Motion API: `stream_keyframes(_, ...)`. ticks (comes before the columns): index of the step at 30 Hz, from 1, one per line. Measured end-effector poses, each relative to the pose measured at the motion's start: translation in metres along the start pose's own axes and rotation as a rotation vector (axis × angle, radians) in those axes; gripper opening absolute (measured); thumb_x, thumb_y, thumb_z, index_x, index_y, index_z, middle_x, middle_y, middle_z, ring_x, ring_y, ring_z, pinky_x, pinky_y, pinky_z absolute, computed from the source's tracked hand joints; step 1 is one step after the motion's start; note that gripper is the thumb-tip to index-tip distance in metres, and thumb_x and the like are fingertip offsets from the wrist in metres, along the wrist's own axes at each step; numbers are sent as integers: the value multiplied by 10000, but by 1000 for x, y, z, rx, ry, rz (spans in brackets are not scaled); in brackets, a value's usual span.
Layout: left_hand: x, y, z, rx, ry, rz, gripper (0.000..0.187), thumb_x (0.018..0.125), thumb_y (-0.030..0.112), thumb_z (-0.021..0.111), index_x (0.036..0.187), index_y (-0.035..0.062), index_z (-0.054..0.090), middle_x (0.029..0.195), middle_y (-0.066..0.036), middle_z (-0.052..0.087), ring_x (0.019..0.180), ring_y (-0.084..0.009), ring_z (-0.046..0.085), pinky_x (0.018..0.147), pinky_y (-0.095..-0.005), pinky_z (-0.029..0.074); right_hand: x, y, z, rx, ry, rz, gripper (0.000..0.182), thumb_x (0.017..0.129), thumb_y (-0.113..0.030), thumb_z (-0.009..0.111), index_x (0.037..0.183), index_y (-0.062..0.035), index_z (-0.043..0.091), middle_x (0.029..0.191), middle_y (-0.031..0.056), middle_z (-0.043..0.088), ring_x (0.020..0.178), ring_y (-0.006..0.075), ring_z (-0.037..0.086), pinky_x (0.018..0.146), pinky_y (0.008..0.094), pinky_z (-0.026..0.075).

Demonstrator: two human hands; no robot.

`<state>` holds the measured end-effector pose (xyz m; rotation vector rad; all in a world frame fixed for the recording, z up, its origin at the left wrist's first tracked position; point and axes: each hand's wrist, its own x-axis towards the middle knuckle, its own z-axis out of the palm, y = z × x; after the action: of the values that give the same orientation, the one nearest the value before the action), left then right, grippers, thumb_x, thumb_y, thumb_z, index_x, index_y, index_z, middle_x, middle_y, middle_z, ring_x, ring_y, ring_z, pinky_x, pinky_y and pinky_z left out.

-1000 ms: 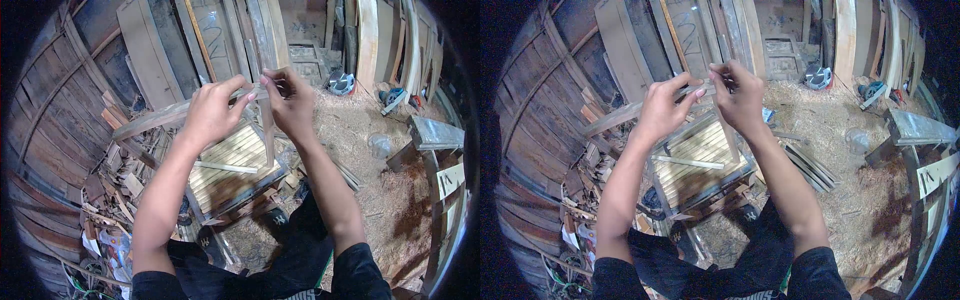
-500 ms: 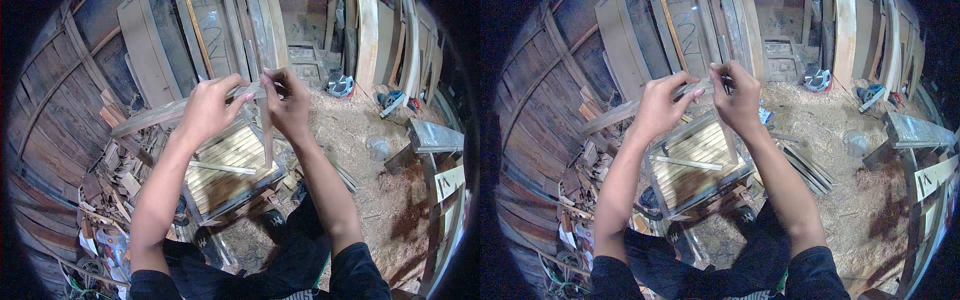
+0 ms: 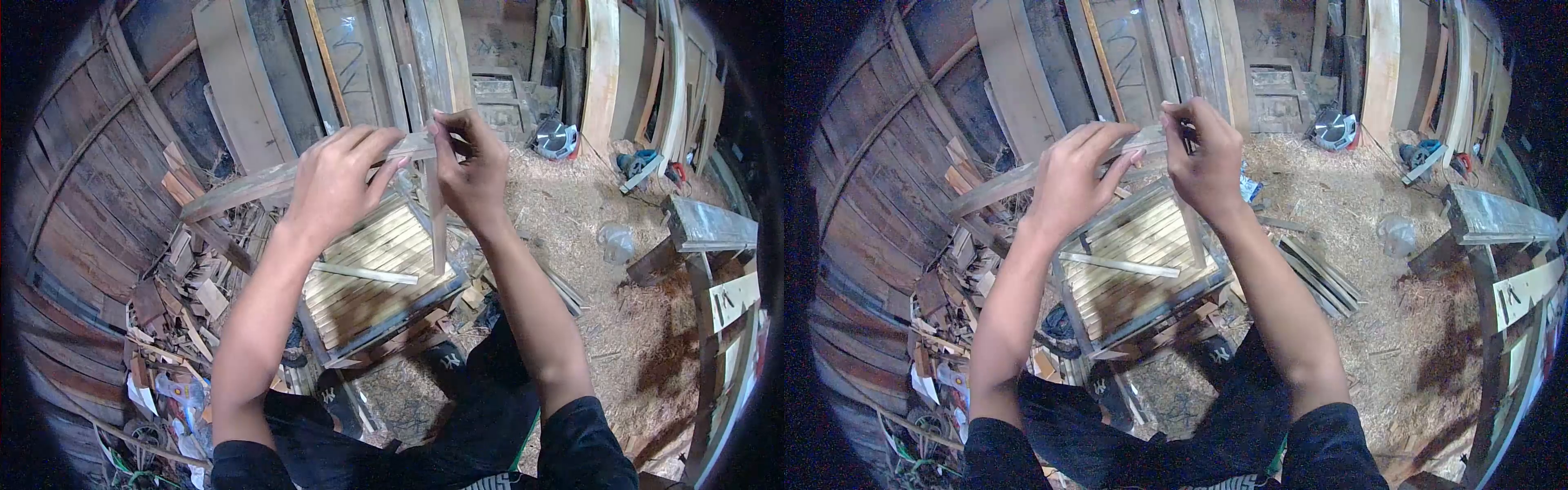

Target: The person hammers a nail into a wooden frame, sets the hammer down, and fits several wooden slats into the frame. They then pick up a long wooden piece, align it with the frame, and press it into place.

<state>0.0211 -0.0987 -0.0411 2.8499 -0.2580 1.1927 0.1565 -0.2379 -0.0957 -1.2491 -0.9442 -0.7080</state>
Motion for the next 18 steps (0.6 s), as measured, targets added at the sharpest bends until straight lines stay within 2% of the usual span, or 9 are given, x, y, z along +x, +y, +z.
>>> stream_keyframes(5,-10,-5,7,6,94,76,296,873,116,824,1159,75,762,1130,-114,765,1063,-335,728,903,-436,590,-1,-4,-3,2,-19,20,93,934,18,745,991,29,673,962,179,766,829,280,784,698,358,603)
stream_keyframes(7,-16,-6,10,91,287,243,336,825,66,837,1154,72,768,1147,-98,766,1095,-339,723,935,-443,590,-1,-5,-3,-11,-17,11,98,931,24,745,994,33,670,965,176,767,845,272,788,709,355,612)
stream_keyframes(8,-22,-7,13,92,287,241,336,825,66,837,1154,72,768,1147,-98,766,1095,-339,723,935,-443,590,-1,-6,-3,-25,-14,2,102,929,30,745,996,37,668,968,174,768,861,264,793,720,352,620)
stream_keyframes(10,-44,-6,20,63,338,359,316,801,38,836,1110,67,776,1128,-89,772,1104,-336,722,937,-449,600,-1,-10,-4,-11,-17,24,108,924,41,744,1001,40,668,972,169,771,884,258,795,740,349,629)
stream_keyframes(11,-58,-5,27,9,323,376,242,796,14,820,1032,47,783,1085,-86,781,1066,-323,732,900,-440,617,-1,-12,-4,2,-19,46,115,918,52,743,1005,43,667,975,165,773,908,252,798,759,346,639)
stream_keyframes(15,-122,-15,70,-102,285,343,169,801,1,810,962,47,787,1031,-81,784,1004,-307,740,836,-416,620,-1,-11,-6,8,-26,11,150,894,90,725,1028,39,682,979,159,781,919,249,801,799,342,648)
stream_keyframes(17,-154,-22,89,-109,128,146,183,792,32,821,969,67,792,979,-79,752,941,-269,723,782,-377,607,-1,-13,-5,-9,-31,18,152,893,92,725,1029,35,686,979,161,780,920,247,801,800,342,650)
stream_keyframes(18,-169,-30,99,-106,123,132,183,792,32,821,969,67,792,979,-79,752,941,-269,723,782,-377,607,-2,-11,-5,-31,-32,17,155,893,93,725,1031,32,690,979,163,780,921,245,802,802,342,652)
